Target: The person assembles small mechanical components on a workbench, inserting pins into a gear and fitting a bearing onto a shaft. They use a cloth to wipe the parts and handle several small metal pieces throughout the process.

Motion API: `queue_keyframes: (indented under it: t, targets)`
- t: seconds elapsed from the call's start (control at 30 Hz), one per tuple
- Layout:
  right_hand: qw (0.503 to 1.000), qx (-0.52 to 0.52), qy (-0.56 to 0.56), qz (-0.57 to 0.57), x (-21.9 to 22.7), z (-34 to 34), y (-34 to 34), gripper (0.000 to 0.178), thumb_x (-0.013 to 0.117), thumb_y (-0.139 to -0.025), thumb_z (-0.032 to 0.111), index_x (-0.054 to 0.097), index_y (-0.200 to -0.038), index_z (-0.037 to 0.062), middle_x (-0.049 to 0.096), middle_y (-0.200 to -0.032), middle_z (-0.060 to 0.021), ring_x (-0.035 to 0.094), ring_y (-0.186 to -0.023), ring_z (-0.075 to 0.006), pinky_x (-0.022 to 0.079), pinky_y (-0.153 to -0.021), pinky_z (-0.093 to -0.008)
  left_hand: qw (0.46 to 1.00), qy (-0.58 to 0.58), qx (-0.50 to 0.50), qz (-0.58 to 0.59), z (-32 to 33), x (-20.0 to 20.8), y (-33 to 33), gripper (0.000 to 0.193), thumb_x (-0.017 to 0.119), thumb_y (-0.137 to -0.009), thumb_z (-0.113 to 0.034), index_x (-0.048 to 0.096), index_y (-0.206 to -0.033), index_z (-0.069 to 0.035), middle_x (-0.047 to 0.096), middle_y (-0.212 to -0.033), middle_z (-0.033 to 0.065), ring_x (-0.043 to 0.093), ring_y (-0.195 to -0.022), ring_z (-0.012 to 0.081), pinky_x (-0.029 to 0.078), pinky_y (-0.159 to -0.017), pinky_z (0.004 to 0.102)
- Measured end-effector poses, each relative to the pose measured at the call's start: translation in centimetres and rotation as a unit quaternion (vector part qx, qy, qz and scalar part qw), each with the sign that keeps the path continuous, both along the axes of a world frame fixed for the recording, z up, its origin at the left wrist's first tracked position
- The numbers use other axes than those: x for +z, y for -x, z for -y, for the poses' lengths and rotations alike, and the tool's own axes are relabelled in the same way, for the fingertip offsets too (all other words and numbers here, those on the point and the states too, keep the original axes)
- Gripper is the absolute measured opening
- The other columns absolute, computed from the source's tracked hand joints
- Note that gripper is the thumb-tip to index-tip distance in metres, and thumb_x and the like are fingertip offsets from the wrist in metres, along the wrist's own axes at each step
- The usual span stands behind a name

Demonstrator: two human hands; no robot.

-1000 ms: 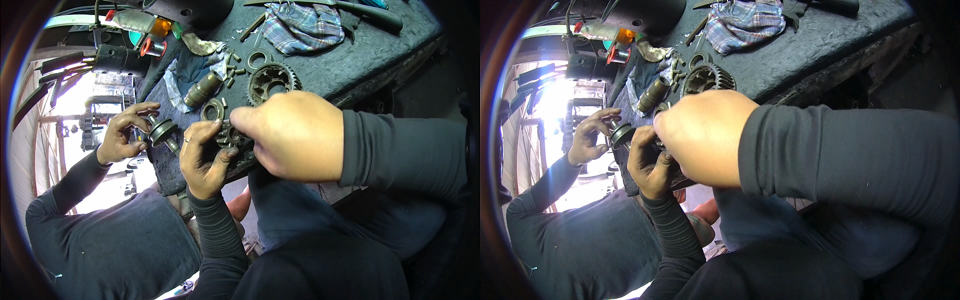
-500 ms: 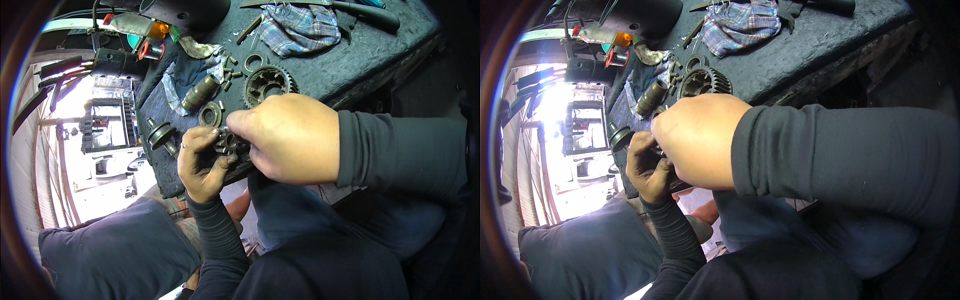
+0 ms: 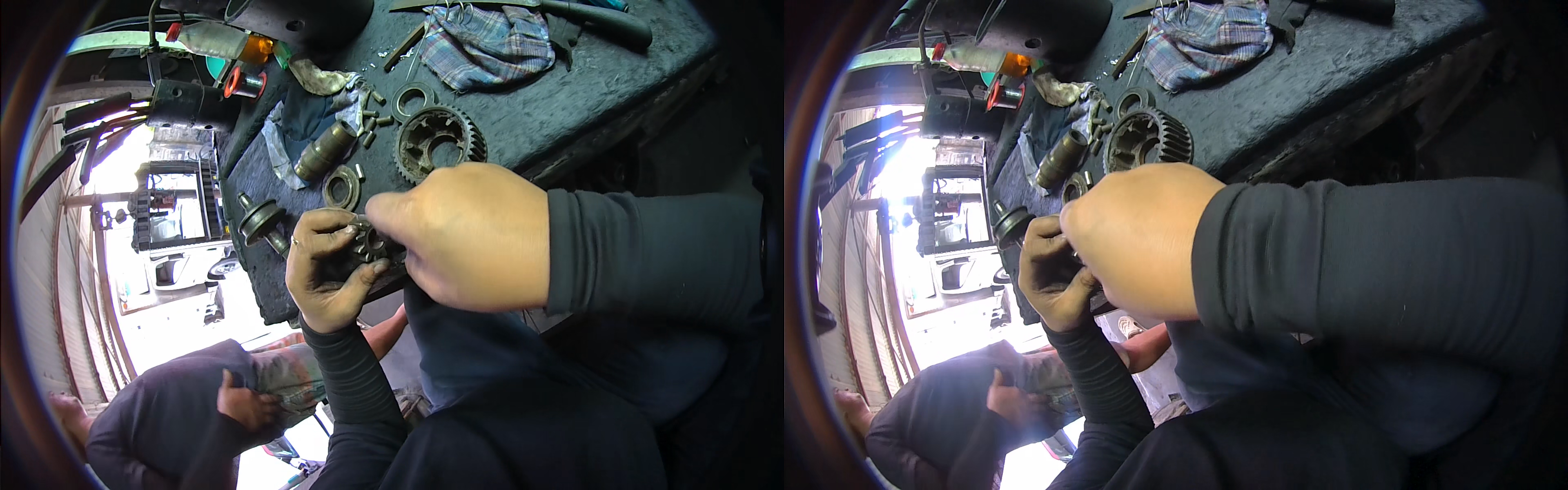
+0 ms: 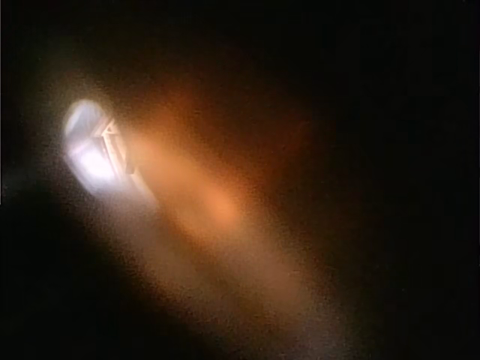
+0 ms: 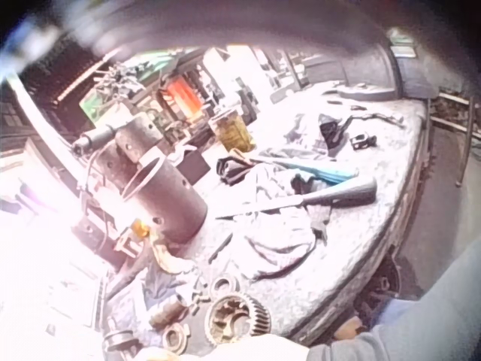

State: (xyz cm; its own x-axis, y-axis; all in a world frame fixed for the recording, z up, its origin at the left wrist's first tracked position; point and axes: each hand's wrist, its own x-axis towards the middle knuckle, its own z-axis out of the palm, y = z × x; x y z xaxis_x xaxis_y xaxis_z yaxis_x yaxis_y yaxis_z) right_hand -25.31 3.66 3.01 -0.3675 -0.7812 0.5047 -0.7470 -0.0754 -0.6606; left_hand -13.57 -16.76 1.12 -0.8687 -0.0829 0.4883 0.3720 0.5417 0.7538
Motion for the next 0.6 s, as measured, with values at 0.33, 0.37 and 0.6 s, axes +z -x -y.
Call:
queue_keyframes:
  t: [0.33,0.37,0.6]
  targets:
    - [0.999,0.006,-0.017,-0.028,0.5,-0.5,0.4,0.017,0.065,-0.074,0.007,0.053,-0.085,0.0017,0.058,-0.056,-0.0163,0.062,-0.053,-0.0357,0.048,-0.048,-0.0453,1.0,-0.011,-0.008,-0.008,-0.5,0.2,0.1,0.043,0.086,-0.067,-0.005,0.057,-0.098,-0.001,0.06,-0.103,0.0175,0.06,-0.095,0.0256,0.049,-0.082,0.0355]
    - [0.998,0.014,-0.038,-0.048,0.8,-0.6,0.4,0.017,0.065,-0.074,0.008,0.053,-0.085,0.0016,0.057,-0.056,-0.016,0.062,-0.053,-0.0354,0.048,-0.047,-0.0451,1.0,0.005,-0.006,-0.013,-0.4,0.2,0.2,0.043,0.086,-0.067,-0.005,0.057,-0.098,-0.001,0.059,-0.104,0.0176,0.06,-0.095,0.0254,0.049,-0.082,0.0353]
    - [0.999,-0.008,-0.022,-0.048,0.6,-0.4,0.3,0.018,0.065,-0.074,0.009,0.054,-0.086,0.0018,0.058,-0.055,-0.0142,0.062,-0.053,-0.035,0.048,-0.047,-0.0442,1.0,-0.001,-0.011,-0.008,-0.5,0.3,0.1,0.044,0.086,-0.066,-0.003,0.056,-0.098,-0.002,0.058,-0.107,0.0181,0.06,-0.096,0.0248,0.051,-0.082,0.0343]
